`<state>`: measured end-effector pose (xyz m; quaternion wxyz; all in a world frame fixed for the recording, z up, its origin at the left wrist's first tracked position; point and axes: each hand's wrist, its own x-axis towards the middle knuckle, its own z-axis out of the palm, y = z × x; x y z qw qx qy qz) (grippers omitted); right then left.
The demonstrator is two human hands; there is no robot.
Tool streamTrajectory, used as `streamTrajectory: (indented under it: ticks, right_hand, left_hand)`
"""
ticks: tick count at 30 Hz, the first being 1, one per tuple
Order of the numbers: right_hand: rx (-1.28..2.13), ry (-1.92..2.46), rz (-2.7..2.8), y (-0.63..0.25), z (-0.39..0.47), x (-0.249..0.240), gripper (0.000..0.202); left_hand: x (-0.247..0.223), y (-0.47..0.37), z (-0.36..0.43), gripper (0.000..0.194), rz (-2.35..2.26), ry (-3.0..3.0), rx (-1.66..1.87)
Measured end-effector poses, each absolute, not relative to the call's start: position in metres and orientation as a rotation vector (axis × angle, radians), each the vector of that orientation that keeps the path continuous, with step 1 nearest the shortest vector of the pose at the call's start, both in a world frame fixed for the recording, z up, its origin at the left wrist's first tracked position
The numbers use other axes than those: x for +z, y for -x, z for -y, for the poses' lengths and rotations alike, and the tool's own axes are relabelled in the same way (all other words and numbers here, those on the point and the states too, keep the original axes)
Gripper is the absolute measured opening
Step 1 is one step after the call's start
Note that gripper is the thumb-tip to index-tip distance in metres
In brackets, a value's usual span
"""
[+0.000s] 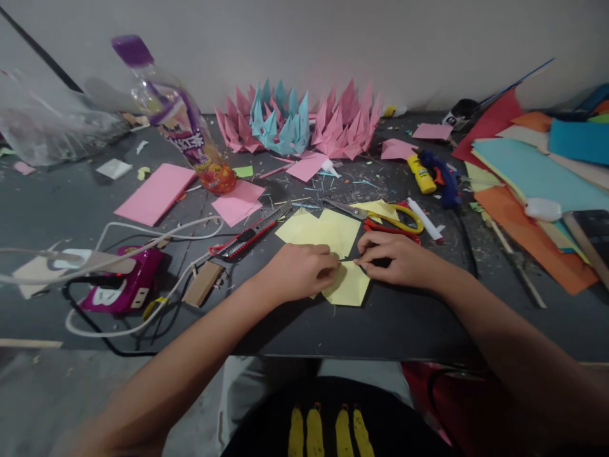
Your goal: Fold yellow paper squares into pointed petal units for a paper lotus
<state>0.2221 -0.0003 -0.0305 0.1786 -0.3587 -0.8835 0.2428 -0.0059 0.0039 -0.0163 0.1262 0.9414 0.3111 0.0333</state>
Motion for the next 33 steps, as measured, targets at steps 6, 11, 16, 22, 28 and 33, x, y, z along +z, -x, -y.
streamTrajectory:
  ticks: [6, 11, 16, 22, 28, 33]
  right_hand:
    - [0.695, 1.056, 2.478, -0.221, 0.003, -0.030, 0.017]
    - [0.668, 1.113, 2.459, -0.216, 0.005, -0.030, 0.016]
    - [0.664, 1.163, 2.440, -0.210, 0.008, -0.029, 0.011]
    - [0.709, 1.218, 2.389, -0.203, 0.012, -0.028, 0.005]
    - [0.754, 1.307, 2.293, -0.196, 0.015, -0.026, 0.004]
    - [0.862, 1.418, 2.140, -0.191, 0.019, -0.028, 0.008]
  left_hand:
    - [-0.014, 0.015, -0.015, 0.020, -0.872, -2.388, 0.204]
    - [-0.008, 0.014, -0.012, 0.016, -1.043, -2.222, 0.135]
    - [-0.001, 0.011, -0.007, 0.017, -1.189, -2.294, 0.021]
    - [0.002, 0.008, -0.001, 0.010, -1.269, -2.368, -0.072]
    - [-0.003, 0.003, 0.004, 0.006, -1.311, -2.436, 0.033]
    - [-0.009, -0.003, 0.010, 0.011, -1.334, -2.599, 0.087]
